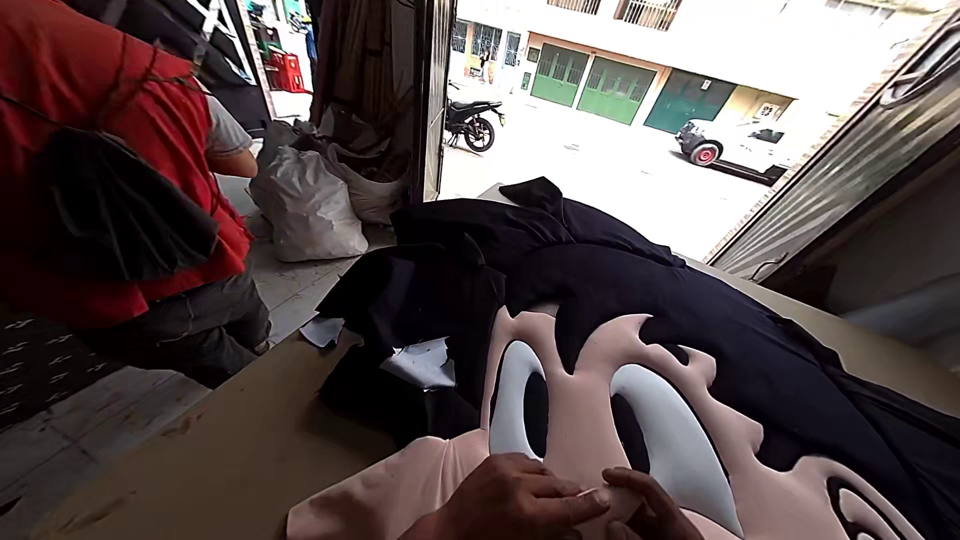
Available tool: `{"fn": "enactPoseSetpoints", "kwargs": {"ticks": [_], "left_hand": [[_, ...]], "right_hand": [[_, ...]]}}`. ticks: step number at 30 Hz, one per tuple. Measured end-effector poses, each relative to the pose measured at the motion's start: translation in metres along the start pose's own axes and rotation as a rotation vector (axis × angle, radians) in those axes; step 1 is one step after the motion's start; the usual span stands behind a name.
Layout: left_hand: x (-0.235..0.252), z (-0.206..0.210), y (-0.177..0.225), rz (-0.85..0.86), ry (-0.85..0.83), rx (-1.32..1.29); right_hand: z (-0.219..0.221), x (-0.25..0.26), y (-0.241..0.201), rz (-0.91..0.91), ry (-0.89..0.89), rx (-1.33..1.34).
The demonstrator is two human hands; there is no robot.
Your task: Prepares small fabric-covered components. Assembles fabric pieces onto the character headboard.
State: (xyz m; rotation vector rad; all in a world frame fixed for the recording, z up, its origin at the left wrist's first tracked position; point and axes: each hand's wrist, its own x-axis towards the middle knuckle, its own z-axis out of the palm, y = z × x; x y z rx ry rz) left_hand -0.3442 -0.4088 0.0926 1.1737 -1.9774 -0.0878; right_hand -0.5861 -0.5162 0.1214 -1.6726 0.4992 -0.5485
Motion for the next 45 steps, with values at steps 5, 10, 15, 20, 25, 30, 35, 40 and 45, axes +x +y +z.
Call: {"fn": "enactPoseSetpoints", "kwargs": {"ticks": [5,10,15,20,25,30,35,40,45], "left_hand": [[0.058,-0.024,-0.122,-0.140,0.074,0.156],[0.081,-0.065,-0.298,-0.722,-0.197,0.434],[0.086,-0.037,-0.365,-0.648,-0.276,0.479],[0.079,-0.027,-0.368,-0.553,-0.263,0.526],[0.077,-0.024,-0.371,-0.463,-0.243,0.547],[0.075,-0.023,-0.371,-0.416,-0.186,0.555],[0.075,-0.024,-0.371,-0.410,-0.185,0.541],[0.073,-0.023,-0.371,-0.364,-0.172,0.524],[0.072,-0.023,-0.372,-0.307,-0.176,0.511]], "right_hand": [[-0.043,0.090,-0.028,-0.009,0.268,-0.142],[-0.109,0.195,-0.033,0.062,0.251,-0.369],[-0.132,0.318,0.003,0.221,0.184,-0.647],[-0.138,0.412,0.083,0.351,0.053,-0.704],[-0.120,0.443,0.099,0.520,-0.167,-0.649],[-0.122,0.454,0.110,0.325,-0.218,-0.958],[-0.132,0.450,0.117,0.124,-0.261,-1.146],[-0.128,0.434,0.137,0.001,-0.125,-1.248],[-0.124,0.418,0.152,-0.222,-0.080,-1.116]]}}
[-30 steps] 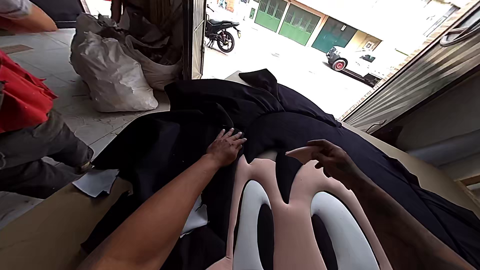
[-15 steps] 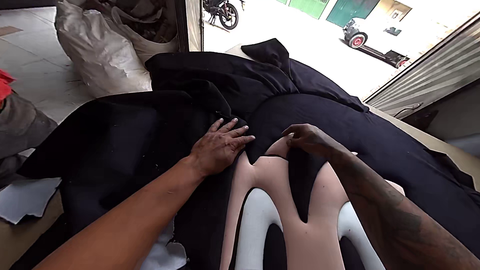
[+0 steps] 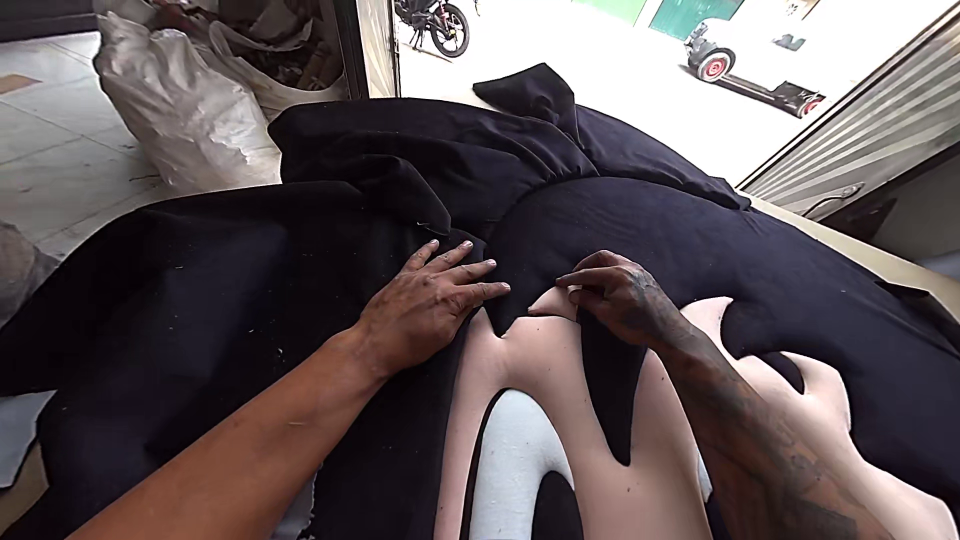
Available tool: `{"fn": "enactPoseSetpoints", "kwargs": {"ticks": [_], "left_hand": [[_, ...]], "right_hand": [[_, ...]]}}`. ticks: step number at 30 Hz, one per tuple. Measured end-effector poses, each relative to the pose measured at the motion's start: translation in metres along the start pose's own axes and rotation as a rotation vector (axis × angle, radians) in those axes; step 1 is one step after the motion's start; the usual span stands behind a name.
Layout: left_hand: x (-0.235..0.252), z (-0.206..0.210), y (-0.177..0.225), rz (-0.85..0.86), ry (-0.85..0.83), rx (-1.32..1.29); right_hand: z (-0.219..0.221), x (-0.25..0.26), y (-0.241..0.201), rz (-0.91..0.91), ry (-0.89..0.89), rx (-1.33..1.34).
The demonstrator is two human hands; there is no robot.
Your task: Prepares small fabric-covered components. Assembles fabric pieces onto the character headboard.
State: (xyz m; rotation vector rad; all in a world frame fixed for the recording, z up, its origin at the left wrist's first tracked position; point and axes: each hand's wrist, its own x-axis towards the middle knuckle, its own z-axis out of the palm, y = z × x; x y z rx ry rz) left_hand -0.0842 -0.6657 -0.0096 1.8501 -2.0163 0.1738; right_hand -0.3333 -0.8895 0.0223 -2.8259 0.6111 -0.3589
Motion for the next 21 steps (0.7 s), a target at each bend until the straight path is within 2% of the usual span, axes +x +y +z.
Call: {"fn": "enactPoseSetpoints", "kwargs": {"ticks": [5,12,21], "left_hand": [[0.001,0.001,0.000,0.075,0.028,-0.017],[0.001,0.001,0.000,0.062,0.023,-0.005],[0.003,0.001,0.004,0.058,0.032,0.026]], "right_hand": [[0.015,-0.008,-0.009,-0.104,0.058,0.012],[0.015,-0.004,-0.010,-0.089,0.063,-0.120],[0.011,0.000,-0.011,-0.044,0.043,-0.072]]}}
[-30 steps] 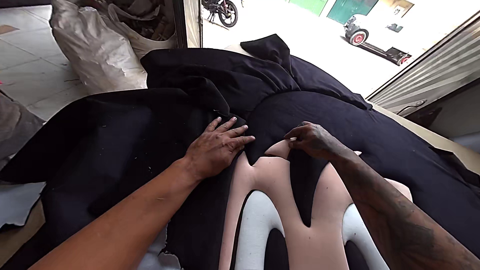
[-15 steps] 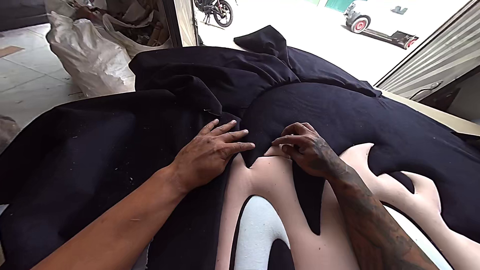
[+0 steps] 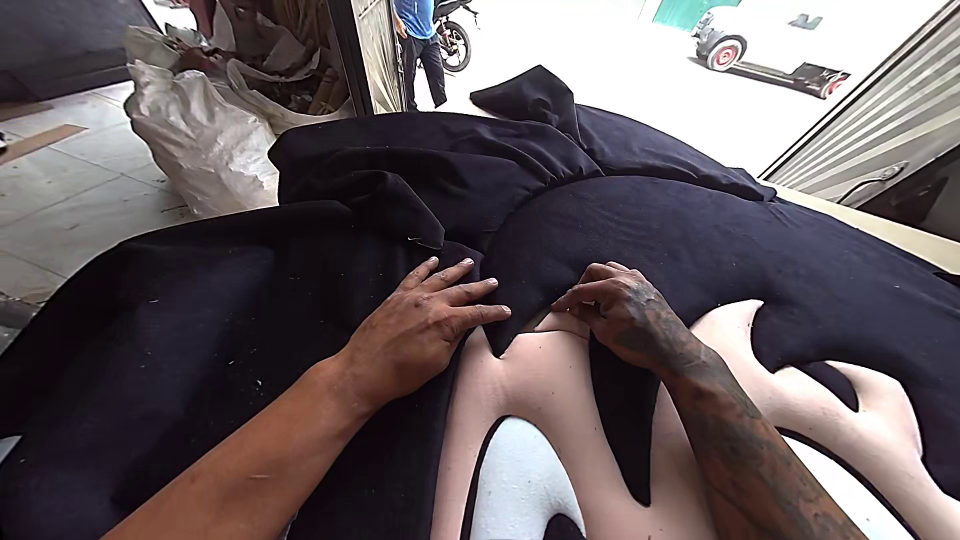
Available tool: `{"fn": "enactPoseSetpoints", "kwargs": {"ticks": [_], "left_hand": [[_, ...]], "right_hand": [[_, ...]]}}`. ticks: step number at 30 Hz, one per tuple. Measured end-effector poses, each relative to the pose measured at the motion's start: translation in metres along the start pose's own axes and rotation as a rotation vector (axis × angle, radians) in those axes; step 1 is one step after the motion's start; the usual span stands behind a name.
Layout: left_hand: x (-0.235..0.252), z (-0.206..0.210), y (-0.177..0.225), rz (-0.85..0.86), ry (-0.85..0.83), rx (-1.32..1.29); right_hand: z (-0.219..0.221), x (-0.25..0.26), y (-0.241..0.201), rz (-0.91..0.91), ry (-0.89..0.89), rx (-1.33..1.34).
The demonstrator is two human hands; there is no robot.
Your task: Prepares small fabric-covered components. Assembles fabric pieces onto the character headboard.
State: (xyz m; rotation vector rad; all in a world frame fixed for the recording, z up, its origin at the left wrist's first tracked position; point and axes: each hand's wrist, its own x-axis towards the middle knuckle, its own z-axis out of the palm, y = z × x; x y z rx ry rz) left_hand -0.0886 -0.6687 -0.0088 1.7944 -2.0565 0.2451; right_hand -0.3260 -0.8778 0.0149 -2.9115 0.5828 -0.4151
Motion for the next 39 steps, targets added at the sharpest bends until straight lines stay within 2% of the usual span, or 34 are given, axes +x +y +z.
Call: {"fn": "enactPoseSetpoints", "kwargs": {"ticks": [5,11,17,19,27,31,39], "left_hand": [[0.000,0.001,0.001,-0.001,0.008,0.014],[-0.001,0.003,0.000,0.001,0.011,0.017],[-0.002,0.005,-0.001,0.008,0.008,0.011],[-0.002,0.005,-0.001,0.010,0.018,0.019],[-0.003,0.005,-0.003,0.002,0.011,0.012],[-0.002,0.003,-0.002,0.006,0.000,0.015],[-0.003,0.002,-0.001,-0.003,-0.001,0.018]], "right_hand": [[-0.003,-0.001,-0.001,-0.023,0.019,-0.059],[-0.004,-0.005,-0.001,-0.008,0.132,-0.064],[-0.005,-0.009,0.014,0.131,0.463,-0.094],[-0.005,-0.009,0.016,0.160,0.498,-0.119],[0.004,-0.008,0.015,-0.017,0.292,-0.009],[0.006,-0.005,0.015,0.001,0.184,-0.049],[0.005,-0.002,0.012,0.029,0.150,-0.107]]}}
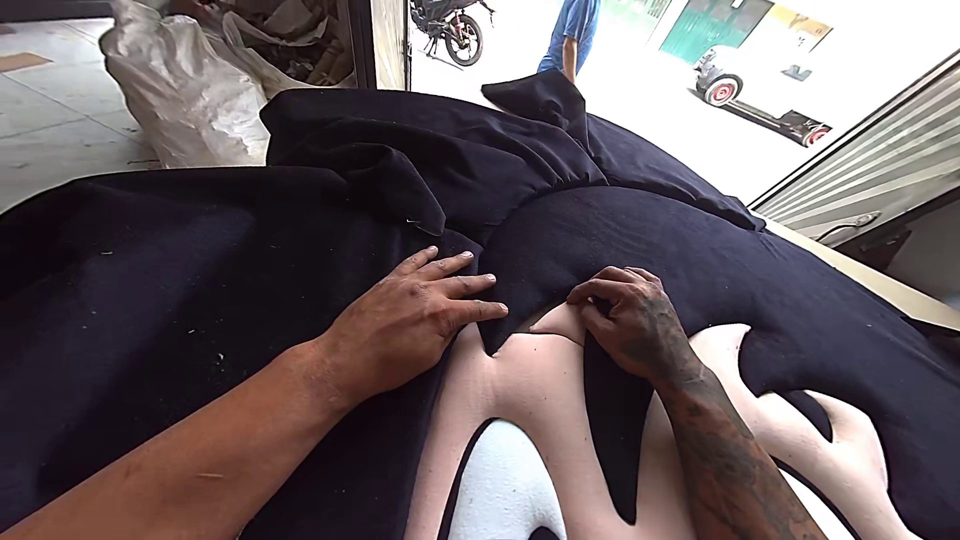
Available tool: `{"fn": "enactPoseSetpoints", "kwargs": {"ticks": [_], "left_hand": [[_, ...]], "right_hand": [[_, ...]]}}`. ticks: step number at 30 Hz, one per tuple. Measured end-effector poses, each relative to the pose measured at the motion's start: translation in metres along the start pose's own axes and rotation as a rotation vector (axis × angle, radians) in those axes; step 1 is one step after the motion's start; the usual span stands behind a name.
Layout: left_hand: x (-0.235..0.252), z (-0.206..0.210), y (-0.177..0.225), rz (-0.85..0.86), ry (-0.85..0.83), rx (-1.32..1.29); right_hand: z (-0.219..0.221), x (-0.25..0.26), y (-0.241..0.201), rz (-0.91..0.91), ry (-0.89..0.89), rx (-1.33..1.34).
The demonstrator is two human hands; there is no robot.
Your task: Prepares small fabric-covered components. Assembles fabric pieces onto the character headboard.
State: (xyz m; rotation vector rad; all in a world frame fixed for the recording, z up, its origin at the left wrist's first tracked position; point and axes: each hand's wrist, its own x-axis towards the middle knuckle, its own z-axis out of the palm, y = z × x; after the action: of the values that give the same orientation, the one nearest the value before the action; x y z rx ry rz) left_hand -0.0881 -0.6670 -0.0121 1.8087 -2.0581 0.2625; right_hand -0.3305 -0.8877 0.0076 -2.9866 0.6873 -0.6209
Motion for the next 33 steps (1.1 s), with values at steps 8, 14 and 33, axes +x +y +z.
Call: {"fn": "enactPoseSetpoints", "kwargs": {"ticks": [8,14,33], "left_hand": [[-0.0001,-0.0010,0.0000,0.006,0.017,-0.013],[-0.0001,-0.0013,0.0004,0.003,0.009,-0.014],[0.0006,-0.0024,0.0014,0.014,-0.008,-0.004]], "right_hand": [[-0.0020,0.0011,-0.0022,0.005,-0.052,-0.010],[-0.0012,0.0013,-0.0018,0.011,-0.050,0.002],[-0.0019,0.0017,-0.0010,0.016,-0.054,0.017]]}}
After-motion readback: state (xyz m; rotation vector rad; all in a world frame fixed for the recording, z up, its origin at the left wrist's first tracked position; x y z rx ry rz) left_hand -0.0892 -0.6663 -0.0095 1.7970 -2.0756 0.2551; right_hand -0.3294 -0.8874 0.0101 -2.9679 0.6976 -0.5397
